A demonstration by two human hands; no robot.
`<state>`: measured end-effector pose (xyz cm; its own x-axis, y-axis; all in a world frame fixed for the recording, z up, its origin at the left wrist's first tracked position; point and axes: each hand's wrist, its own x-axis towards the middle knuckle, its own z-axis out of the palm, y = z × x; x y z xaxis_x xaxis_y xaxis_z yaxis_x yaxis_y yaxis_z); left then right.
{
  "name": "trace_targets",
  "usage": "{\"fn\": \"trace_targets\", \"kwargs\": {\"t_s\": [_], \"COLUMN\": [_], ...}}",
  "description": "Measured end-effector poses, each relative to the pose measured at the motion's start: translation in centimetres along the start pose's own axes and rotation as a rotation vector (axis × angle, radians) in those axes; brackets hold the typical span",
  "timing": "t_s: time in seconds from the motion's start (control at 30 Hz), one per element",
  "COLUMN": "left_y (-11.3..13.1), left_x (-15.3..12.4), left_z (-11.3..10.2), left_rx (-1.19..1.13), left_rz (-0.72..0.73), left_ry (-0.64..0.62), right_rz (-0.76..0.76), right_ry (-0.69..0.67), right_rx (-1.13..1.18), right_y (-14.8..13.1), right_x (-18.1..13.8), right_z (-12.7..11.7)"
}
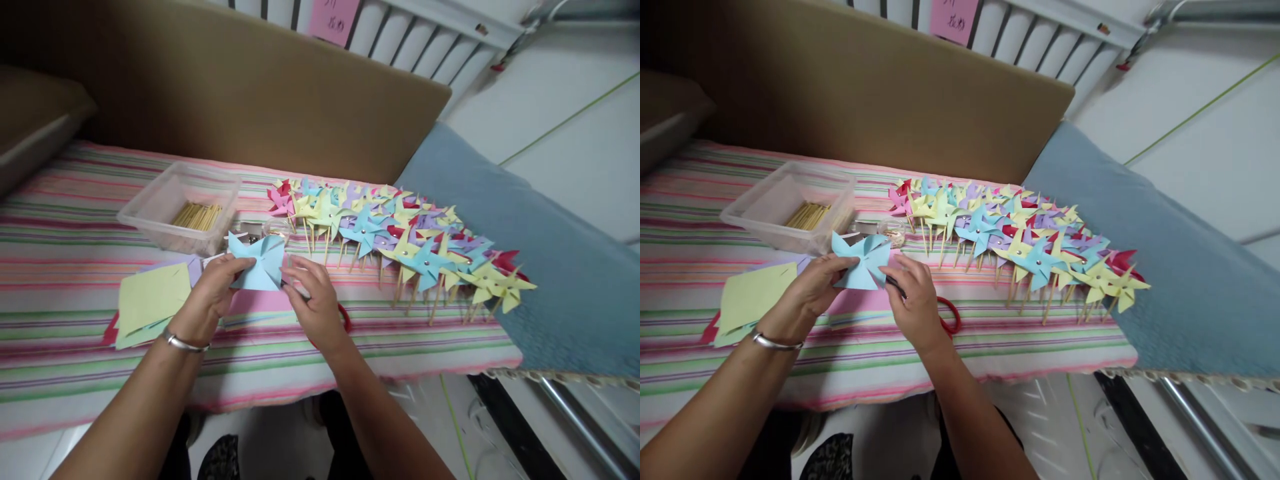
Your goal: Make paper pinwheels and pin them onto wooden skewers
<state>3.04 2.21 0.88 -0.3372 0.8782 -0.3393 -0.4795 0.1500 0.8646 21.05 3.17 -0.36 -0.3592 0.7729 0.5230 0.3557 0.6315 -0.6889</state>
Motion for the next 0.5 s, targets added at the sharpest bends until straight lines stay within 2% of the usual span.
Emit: {"fn": "trace_targets", "kwargs": {"t_s": [0.07, 0.17, 0.33, 0.5], "left_y": [0.0, -0.2, -1.0, -2.1], "left_x": [-0.2, -0.6, -0.9, -0.9], "left_z": [0.2, 0.6, 1.2, 1.4], "left_rx": [0.007, 0.012, 0.078, 0.151], "left_rz": [0.002, -0.012, -0.058, -0.069], "left_ry": [-0.02, -0.037, -0.104, -0.16], "right_rz": [-0.092, -0.111, 0.048, 0.172], "right_ry": [-0.034, -0.068, -0.082, -0.025], "right_rx": [-0.069, -0.102, -0.052, -0.066], "right_y": [-0.2, -0.4, -0.4, -0.3], "right_x": [0.0, 0.1, 0.3, 0.6], "right_z": [-0.1, -0.1, 0.1, 0.6]}}
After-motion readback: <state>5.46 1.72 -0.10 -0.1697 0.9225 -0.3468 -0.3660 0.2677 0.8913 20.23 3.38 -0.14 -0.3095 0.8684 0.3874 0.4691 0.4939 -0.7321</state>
